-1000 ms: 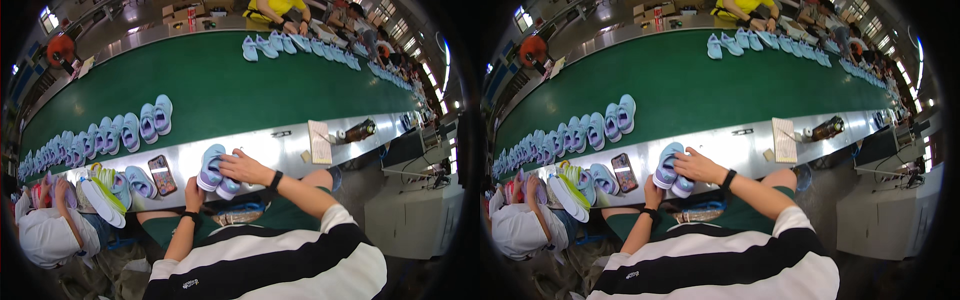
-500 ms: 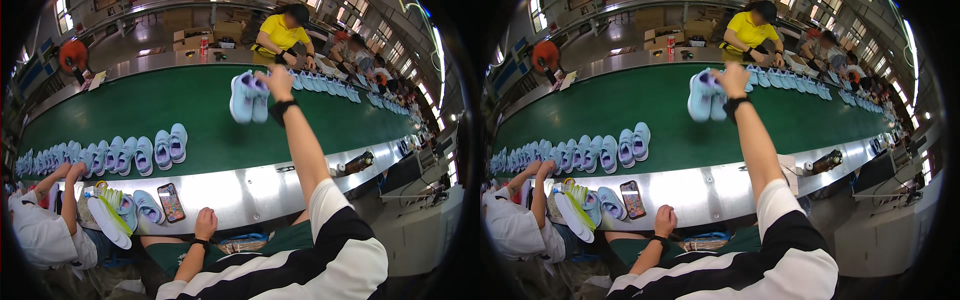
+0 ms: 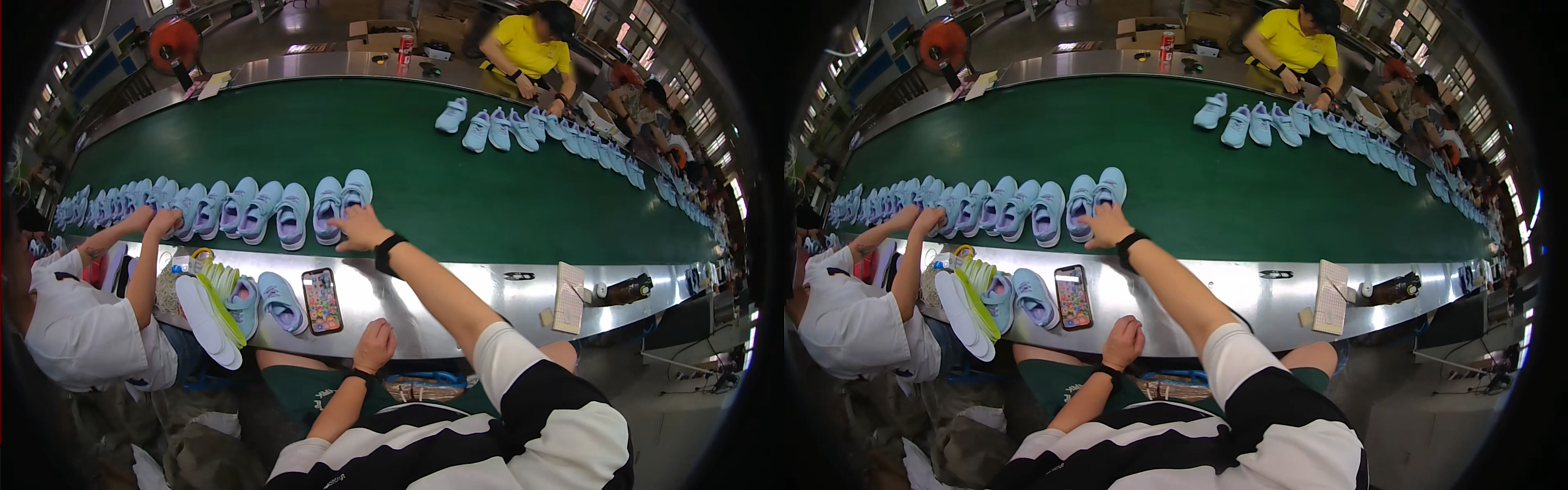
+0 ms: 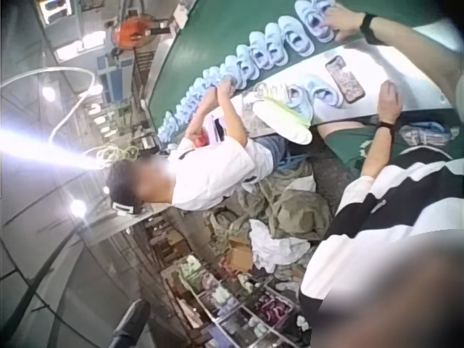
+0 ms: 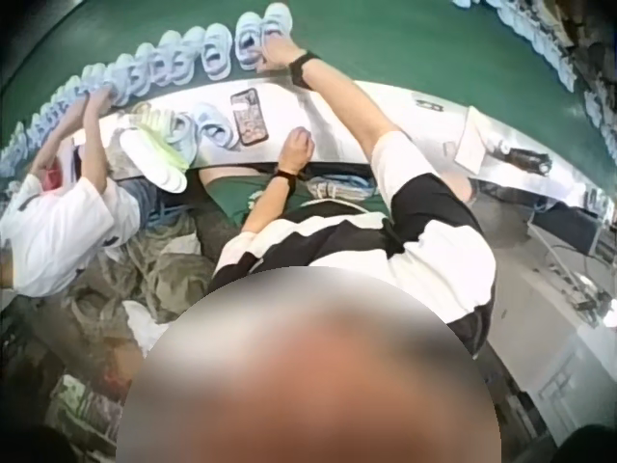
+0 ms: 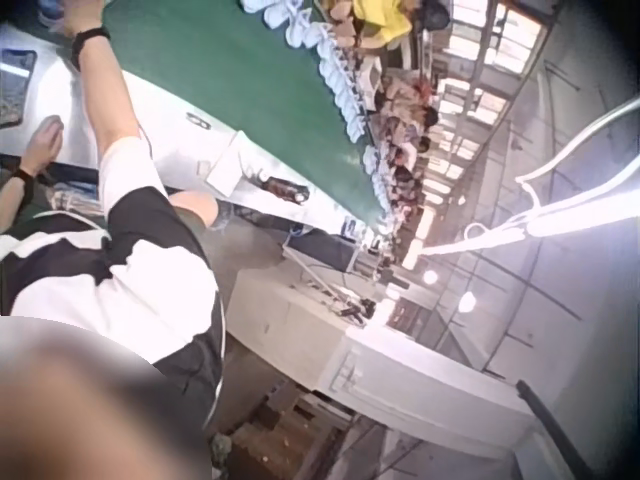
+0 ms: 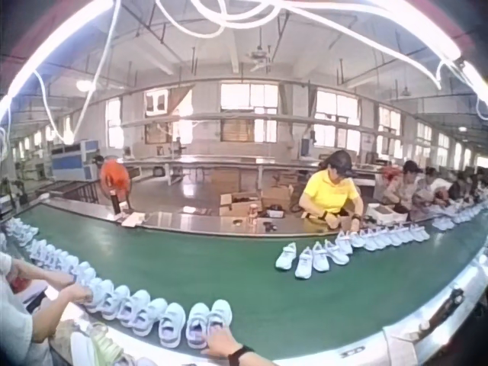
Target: The person sits at a factory assembly line and repeatedly picks up pairs of light blue shoes from the conveyor belt. They turn the shoes over to inspect the soles and uppers, then place them back on the belt. The person also briefly handles a wrapped cushion and a smartphone.
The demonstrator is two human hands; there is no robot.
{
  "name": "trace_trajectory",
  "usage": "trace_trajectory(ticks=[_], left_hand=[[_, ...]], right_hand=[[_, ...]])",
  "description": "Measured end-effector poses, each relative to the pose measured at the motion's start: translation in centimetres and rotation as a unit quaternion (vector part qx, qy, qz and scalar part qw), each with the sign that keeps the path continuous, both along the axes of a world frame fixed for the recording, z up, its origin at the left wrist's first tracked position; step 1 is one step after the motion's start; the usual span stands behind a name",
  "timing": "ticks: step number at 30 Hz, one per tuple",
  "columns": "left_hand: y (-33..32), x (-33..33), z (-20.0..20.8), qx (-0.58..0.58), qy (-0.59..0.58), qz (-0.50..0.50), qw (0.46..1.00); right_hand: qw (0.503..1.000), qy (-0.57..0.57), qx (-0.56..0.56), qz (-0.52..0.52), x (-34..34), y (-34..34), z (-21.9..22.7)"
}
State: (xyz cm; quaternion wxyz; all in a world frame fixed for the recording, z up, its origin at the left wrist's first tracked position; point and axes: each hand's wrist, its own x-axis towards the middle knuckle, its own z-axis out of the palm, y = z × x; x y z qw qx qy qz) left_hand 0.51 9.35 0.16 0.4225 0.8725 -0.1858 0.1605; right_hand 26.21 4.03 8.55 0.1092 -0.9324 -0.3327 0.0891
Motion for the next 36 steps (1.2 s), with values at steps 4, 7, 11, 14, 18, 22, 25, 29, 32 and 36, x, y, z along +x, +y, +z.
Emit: trace_trajectory(ticks=[4,7,11,14,18,22,25,29,32,36], left_hand=[[0.2,0.0,0.0,0.001,-0.004,0.001,1.0],[0.2,-0.1,0.1,0.009,0.005,-0.01,1.0],[0.0,-0.2,0.2,-0.013,-0.001,0.007,1.0],[0.1,-0.1,0.4,-0.008,-0.003,0.0,1.0],[0.8,-0.1,1.8,-0.152,0.193,0.013,0.969],[0.3,-0.6,4.2,-0.098,0.213,-0.048,0.971],[-1.5,-1.0,5.6,-0.083,0.296,-0.05,0.95],[-3.4,-1.3,5.6,-0.092,0.4,0.021,0.912],[-2.9,-0.9,5.0,-0.174,0.439,0.016,0.881],[0.2,0.0,5.9,-0.392,0.516,-0.073,0.758]], right_hand=[[0.993,-0.006,-0.034,-0.115,-0.5,3.4,-2.9],[0.989,-0.053,-0.053,-0.126,-0.6,0.7,-2.4],[0.985,-0.161,0.055,-0.044,-5.9,-7.7,0.2],[0.971,-0.178,0.108,-0.121,-14.3,-12.7,1.7],[0.983,-0.097,0.094,-0.123,-25.9,-17.1,3.3],[0.951,-0.017,0.226,-0.21,-31.8,-20.6,4.2],[0.84,-0.069,0.288,-0.455,-31.2,-22.1,2.7],[0.743,0.202,0.318,-0.552,-29.6,-20.9,-1.7],[0.716,0.158,0.416,-0.538,-30.0,-19.8,-3.6],[0.555,0.294,0.628,-0.46,-30.4,-19.7,-2.0]])
